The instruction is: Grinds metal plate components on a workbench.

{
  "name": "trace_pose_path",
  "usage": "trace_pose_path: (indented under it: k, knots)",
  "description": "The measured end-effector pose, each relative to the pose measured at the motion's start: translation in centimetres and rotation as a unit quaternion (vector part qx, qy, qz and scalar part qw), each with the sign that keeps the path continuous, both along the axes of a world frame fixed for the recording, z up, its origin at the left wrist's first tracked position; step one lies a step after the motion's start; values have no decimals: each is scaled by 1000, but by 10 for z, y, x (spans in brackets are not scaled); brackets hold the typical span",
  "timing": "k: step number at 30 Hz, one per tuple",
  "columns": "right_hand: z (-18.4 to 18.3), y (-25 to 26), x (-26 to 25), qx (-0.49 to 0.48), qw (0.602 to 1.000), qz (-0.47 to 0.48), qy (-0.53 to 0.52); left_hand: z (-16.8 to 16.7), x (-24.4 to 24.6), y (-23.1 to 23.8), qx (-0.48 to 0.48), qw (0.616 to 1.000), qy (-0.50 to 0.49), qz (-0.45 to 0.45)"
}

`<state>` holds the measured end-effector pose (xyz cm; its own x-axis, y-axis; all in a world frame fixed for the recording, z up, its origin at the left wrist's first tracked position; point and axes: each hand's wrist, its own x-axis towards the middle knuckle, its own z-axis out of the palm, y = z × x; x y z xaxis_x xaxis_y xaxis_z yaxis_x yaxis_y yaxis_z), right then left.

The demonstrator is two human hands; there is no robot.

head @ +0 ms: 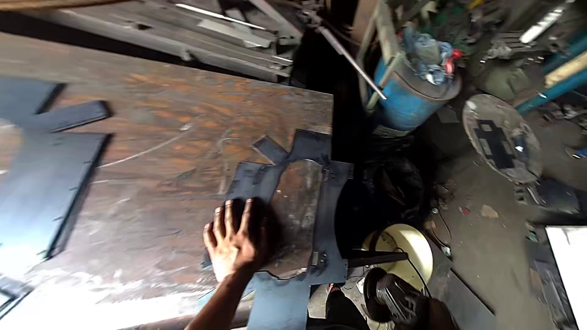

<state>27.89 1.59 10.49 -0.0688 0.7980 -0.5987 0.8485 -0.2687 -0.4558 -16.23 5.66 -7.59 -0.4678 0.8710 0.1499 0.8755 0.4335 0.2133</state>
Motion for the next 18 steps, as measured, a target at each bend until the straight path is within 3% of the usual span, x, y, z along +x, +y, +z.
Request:
trace_pose_path:
  k: [4, 9, 13, 18]
  knots:
    - [15, 44, 54, 62, 992, 54, -99, 4, 4, -2, 2, 999, -38, -12]
    - [39, 89, 96, 91, 992, 23, -86, 7, 3, -4, -1, 999, -39, -5]
    - [27, 64, 96, 70, 987, -98, 109, 6, 5, -5, 8, 1000, -23, 8]
    - [-27, -4, 49, -124, 868, -343, 336, 3, 2, -2, -4, 1000, -8, 13]
